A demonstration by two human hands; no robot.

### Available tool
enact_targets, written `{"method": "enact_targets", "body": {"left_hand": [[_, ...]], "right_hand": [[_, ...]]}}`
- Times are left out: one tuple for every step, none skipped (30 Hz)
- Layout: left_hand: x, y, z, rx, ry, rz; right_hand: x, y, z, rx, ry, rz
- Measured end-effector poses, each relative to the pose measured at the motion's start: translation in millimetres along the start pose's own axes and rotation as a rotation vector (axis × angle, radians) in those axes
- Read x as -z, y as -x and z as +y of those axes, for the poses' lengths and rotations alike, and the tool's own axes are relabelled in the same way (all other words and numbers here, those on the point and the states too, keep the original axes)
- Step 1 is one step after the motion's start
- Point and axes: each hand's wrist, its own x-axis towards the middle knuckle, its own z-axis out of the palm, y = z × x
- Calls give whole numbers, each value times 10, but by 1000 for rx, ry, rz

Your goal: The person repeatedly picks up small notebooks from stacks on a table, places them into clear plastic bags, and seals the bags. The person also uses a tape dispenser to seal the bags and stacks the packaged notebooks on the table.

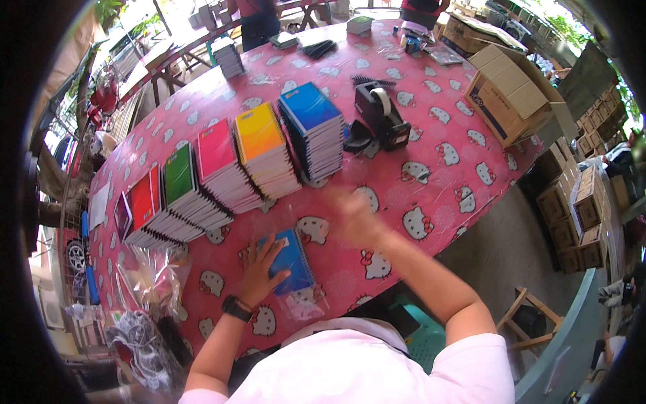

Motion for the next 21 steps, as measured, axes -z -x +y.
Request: {"method": "enact_targets", "body": {"left_hand": [[-23,8,-12,4,-1,-8],[-24,10,-22,8,-9,-14],[-40,30,-49,28,-17,-11],[-33,23,-26,3,-8,-11],[-30,-27,-24,-26,-4,-21],[-35,-22,-53,-16,1,-19],[-30,-20,-60,-2,-6,-32],[-23,-12,-46,4,-9,-51],[2,-49,-27,5,-12,-72],[12,-35,-14,19,-4,-74],[22,-29,-1,29,4,-77],[26,-32,10,36,11,-82],[27,3,17,47,16,-77],[29,13,19,52,24,-71],[30,24,11,58,32,-65],[-1,12,-7,50,28,-40],[-42,14,-37,41,19,-30],[-69,27,-60,34,10,-20],[-72,31,-65,26,7,-24],[-68,26,-63,21,6,-22],[-62,13,-60,18,5,-19]], "right_hand": [[333,-114,342,-258,-141,210],[681,-222,672,-474,-332,477],[1019,-378,853,-656,-243,541],[1281,-296,1391,-695,-43,597],[1358,-184,1923,-745,155,656],[1284,-324,2089,-841,153,564],[1260,-406,2221,-941,161,474],[1224,-456,2325,-976,144,395],[1272,-463,2431,-942,-50,418],[1220,-549,2405,-900,-252,415],[1212,-595,2375,-854,-452,413],[1237,-561,2326,-786,-513,460],[1215,-527,2212,-712,-577,495],[1199,-476,2131,-638,-635,531],[1177,-388,2025,-607,-672,621],[1198,-265,1911,-573,-701,710],[1173,-125,1884,-552,-735,806],[1116,-87,1888,-676,-739,758],[1044,12,1926,-803,-735,719],[987,78,1950,-924,-731,672],[975,112,1994,-1011,-1082,592]]}}
